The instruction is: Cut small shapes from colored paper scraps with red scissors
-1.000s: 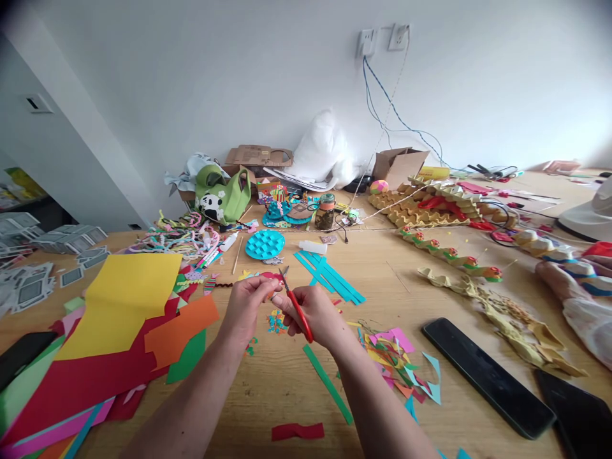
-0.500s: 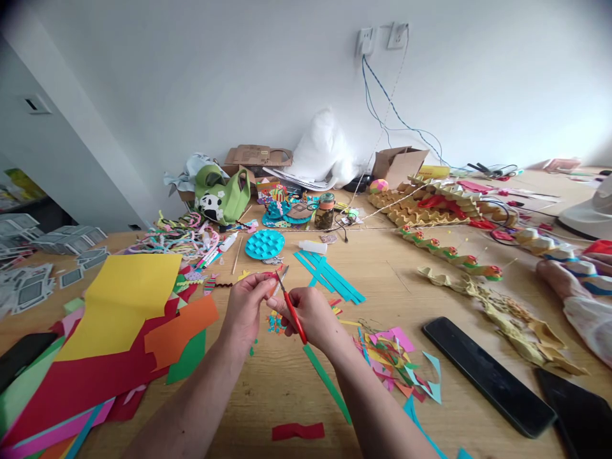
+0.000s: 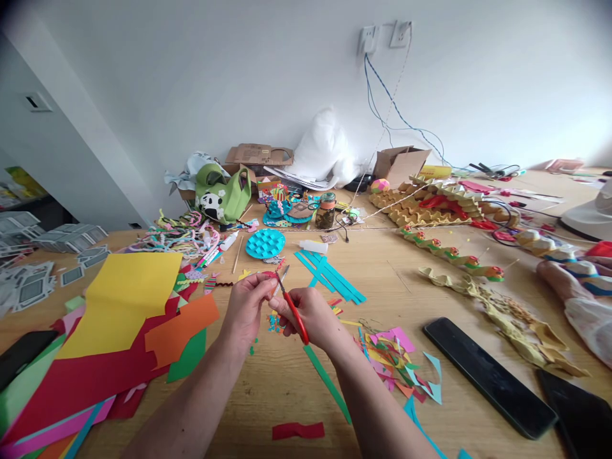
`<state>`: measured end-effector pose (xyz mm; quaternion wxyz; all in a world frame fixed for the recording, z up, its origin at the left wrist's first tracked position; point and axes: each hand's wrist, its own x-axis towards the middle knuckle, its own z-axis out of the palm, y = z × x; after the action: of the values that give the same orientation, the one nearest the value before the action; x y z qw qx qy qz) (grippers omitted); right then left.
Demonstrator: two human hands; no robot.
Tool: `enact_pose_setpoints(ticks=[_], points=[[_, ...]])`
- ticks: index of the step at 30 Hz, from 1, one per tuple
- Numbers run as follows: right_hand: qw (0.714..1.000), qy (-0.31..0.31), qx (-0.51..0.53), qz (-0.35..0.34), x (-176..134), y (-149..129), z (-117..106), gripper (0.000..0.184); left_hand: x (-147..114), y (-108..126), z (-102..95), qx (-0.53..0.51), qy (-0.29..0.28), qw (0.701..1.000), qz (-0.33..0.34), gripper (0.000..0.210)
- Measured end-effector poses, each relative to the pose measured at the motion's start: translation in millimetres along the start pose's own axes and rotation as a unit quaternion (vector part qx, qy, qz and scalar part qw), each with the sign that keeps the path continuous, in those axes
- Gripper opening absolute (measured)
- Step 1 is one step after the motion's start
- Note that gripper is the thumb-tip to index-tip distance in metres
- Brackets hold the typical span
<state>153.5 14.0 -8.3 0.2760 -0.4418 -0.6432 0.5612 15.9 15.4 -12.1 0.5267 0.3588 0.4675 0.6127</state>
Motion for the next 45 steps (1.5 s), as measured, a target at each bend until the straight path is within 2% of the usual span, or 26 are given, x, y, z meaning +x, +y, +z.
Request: enact_pose_setpoints(ticks=[10, 18, 33, 40, 45], points=[[1.000, 0.004, 0.004, 0.015, -0.3, -6.1, 0.4, 0.053, 1.0, -1.9, -1.3, -0.003, -0.007, 1.000, 0.001, 0.015], [1.000, 0.004, 0.014, 0.022, -1.2, -7.1, 1.3, 0.053, -1.4, 1.9, 0.5, -0.026, -0.023, 0.999, -0.025, 0.016], [0.999, -0.003, 0.016, 0.028, -1.5, -8.4, -0.6, 0.053, -0.3, 3.1, -0.5, -0.013, -0.028, 0.999, -0.014, 0.011], [1.000, -0.006, 0.014, 0.025, -1.5, -5.6, -0.4, 0.050, 1.0, 5.2, -0.4, -0.015, -0.010, 1.000, -0.012, 0.011], [0.999, -0.016, 0.020, 0.026, -2.5, -5.4, -2.1, 0.050, 0.2, 5.7, -1.3, -0.003, -0.023, 1.000, -0.007, 0.012]])
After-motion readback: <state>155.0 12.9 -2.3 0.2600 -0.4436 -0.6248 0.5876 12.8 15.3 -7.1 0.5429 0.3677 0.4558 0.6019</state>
